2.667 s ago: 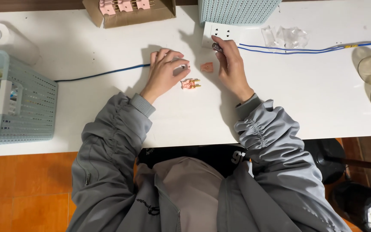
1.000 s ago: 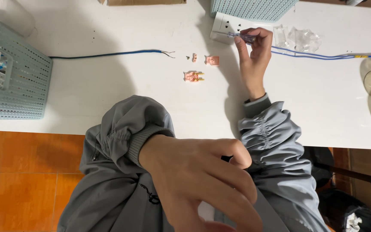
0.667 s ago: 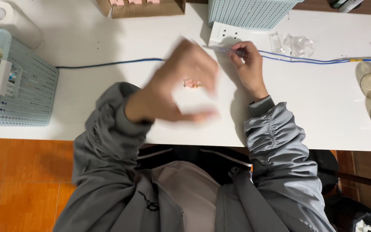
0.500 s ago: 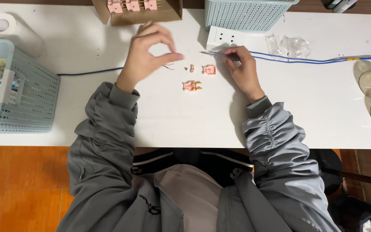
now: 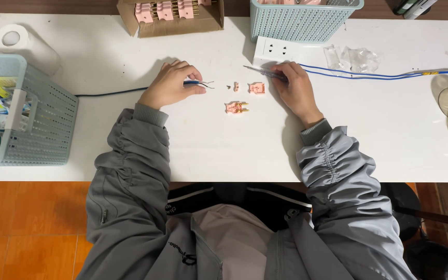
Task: Assemble an electrical plug by connecting wires to terminals and securing them with a screwdriver.
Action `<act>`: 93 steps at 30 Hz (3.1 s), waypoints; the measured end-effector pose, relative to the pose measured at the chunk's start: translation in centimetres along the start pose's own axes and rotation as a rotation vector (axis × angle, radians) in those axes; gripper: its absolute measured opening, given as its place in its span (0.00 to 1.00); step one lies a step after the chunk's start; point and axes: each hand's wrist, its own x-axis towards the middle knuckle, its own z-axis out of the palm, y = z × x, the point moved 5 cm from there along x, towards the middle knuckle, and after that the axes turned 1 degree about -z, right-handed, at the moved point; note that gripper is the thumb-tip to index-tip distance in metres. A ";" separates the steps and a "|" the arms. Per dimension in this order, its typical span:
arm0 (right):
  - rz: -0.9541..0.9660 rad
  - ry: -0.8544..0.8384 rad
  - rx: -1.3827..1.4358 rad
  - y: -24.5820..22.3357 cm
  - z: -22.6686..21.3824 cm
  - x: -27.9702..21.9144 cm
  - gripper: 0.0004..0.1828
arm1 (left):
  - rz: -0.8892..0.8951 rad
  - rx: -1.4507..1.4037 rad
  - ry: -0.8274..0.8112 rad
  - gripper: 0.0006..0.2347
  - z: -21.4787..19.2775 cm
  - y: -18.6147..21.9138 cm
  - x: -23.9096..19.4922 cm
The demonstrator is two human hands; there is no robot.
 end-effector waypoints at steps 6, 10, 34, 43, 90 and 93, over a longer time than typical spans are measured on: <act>-0.042 -0.021 -0.102 -1.4 -0.6 0.2 0.17 | -0.056 0.088 -0.074 0.08 1.0 -1.5 0.6; -0.264 -0.057 -0.085 -1.3 -1.0 -0.6 0.18 | -0.093 0.061 -0.085 0.07 1.2 -1.3 0.6; -0.339 0.115 0.014 -9.0 1.6 -0.4 0.14 | 0.175 -0.214 0.180 0.06 0.5 8.5 1.7; -0.429 0.198 0.123 -10.9 0.2 -0.9 0.10 | 0.252 -0.278 0.194 0.03 1.9 10.3 1.5; -0.396 0.127 0.061 -10.4 0.1 -1.3 0.06 | 0.237 -0.341 0.110 0.07 2.2 10.4 1.5; -0.315 0.099 0.104 -10.4 0.1 -1.2 0.06 | 0.227 -0.325 0.128 0.08 2.2 10.4 1.6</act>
